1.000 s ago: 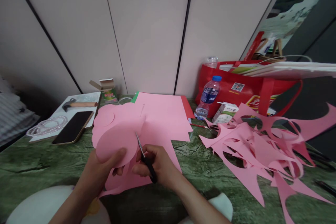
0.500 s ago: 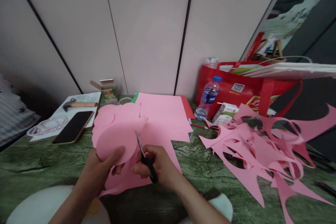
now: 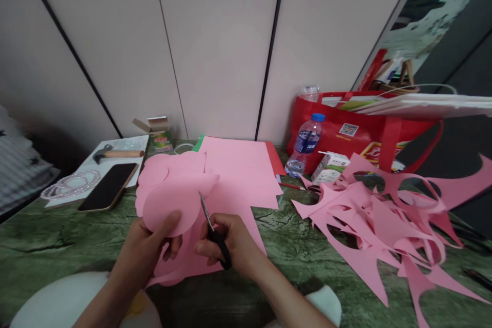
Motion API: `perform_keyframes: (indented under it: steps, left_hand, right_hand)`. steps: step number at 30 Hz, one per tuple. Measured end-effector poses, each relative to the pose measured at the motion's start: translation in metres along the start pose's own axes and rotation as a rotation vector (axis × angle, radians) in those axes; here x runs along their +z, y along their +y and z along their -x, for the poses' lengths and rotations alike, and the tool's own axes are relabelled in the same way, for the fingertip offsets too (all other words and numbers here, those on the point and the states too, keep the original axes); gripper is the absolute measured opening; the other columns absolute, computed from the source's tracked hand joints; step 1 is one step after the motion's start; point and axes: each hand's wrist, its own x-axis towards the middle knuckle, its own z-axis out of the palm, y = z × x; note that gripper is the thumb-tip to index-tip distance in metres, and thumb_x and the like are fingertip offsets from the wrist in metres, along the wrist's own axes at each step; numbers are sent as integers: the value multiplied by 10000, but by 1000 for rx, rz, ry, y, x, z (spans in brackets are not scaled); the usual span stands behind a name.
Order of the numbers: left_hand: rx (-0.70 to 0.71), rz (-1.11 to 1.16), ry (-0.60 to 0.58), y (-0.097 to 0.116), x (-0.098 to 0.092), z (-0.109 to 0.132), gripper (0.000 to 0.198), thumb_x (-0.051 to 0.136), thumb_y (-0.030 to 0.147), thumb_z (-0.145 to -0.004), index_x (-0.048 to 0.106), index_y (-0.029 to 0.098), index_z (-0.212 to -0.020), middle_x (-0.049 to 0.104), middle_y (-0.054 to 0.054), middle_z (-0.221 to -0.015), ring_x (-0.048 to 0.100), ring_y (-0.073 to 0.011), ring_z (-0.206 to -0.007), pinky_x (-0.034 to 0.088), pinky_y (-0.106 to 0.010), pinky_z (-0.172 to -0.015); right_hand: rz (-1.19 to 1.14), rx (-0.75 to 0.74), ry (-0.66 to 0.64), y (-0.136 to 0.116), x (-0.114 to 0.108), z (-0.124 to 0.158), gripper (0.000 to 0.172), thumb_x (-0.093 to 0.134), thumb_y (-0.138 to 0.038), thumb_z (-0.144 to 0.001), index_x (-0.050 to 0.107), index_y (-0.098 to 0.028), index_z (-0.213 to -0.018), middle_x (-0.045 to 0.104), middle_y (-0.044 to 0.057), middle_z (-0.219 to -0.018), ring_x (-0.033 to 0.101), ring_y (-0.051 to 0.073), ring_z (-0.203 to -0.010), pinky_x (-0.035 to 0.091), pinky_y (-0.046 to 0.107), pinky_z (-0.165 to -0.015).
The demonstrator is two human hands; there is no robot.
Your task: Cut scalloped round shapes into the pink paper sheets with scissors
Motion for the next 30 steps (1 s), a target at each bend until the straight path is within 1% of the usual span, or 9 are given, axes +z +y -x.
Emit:
perform_keyframes:
  steps: [3, 6, 9, 12, 16, 21, 27, 30]
  left_hand:
    - [2, -34, 39, 2, 0, 1, 478, 577, 413, -741, 472, 156, -351, 445, 5, -318, 389, -77, -315, 306, -219, -367]
    - [-21, -78, 68, 3, 1, 1, 496, 604, 406, -712, 415, 168, -320, 390, 25, -299, 351, -64, -311, 276, -218, -362]
    - [-71, -76, 88, 2, 2, 2, 462, 629, 392, -666, 384, 181, -335, 328, 54, -287, 286, -52, -302, 215, -217, -339]
    - [-116, -55, 90, 1, 4, 1, 400, 638, 371, -622, 393, 188, -364, 300, 71, -282, 257, -52, -298, 192, -216, -328]
    - [-136, -48, 79, 3, 5, 0, 393, 631, 388, -608, 392, 190, -366, 291, 73, -282, 243, -46, -295, 189, -215, -325]
    - [-144, -83, 67, 5, 4, 0, 409, 627, 410, -607, 394, 189, -355, 295, 66, -278, 252, -47, -288, 190, -217, -325]
    - [-103, -48, 118, 10, 9, 7, 384, 618, 380, -637, 400, 182, -390, 304, 71, -303, 246, -43, -317, 177, -216, -352]
    - [-113, -37, 115, 11, 9, 7, 380, 623, 379, -635, 401, 185, -396, 300, 73, -305, 242, -46, -322, 175, -221, -356]
  right_hand:
    - [1, 12, -3, 1, 1, 0, 325, 727, -372, -607, 495, -153, -669, 500, -61, -502, 466, 70, -427, 376, 190, -414]
    - [-8, 11, -14, 5, 0, -1, 326, 739, -363, -600, 506, -155, -694, 501, -62, -512, 471, 77, -448, 362, 192, -431]
    - [-24, -41, -31, 9, -1, -3, 345, 761, -354, -591, 528, -153, -747, 476, -70, -533, 401, 61, -467, 317, 186, -451]
    - [-26, -97, -46, 9, -3, -4, 370, 770, -380, -588, 518, -157, -741, 436, -73, -557, 328, 57, -486, 263, 189, -452]
    - [1, -120, -40, 7, -3, -5, 380, 751, -423, -607, 478, -176, -700, 411, -70, -566, 320, 66, -491, 235, 204, -454]
    - [10, -140, -46, 8, -3, -5, 378, 744, -434, -615, 490, -175, -722, 398, -67, -569, 310, 73, -500, 229, 209, -458]
    - [-5, -124, -46, 9, -4, -5, 369, 764, -392, -601, 494, -172, -722, 385, -79, -541, 296, 64, -479, 222, 202, -444]
    - [10, -121, -41, 9, -4, -5, 349, 756, -388, -608, 500, -175, -715, 396, -81, -529, 300, 61, -465, 228, 196, -431]
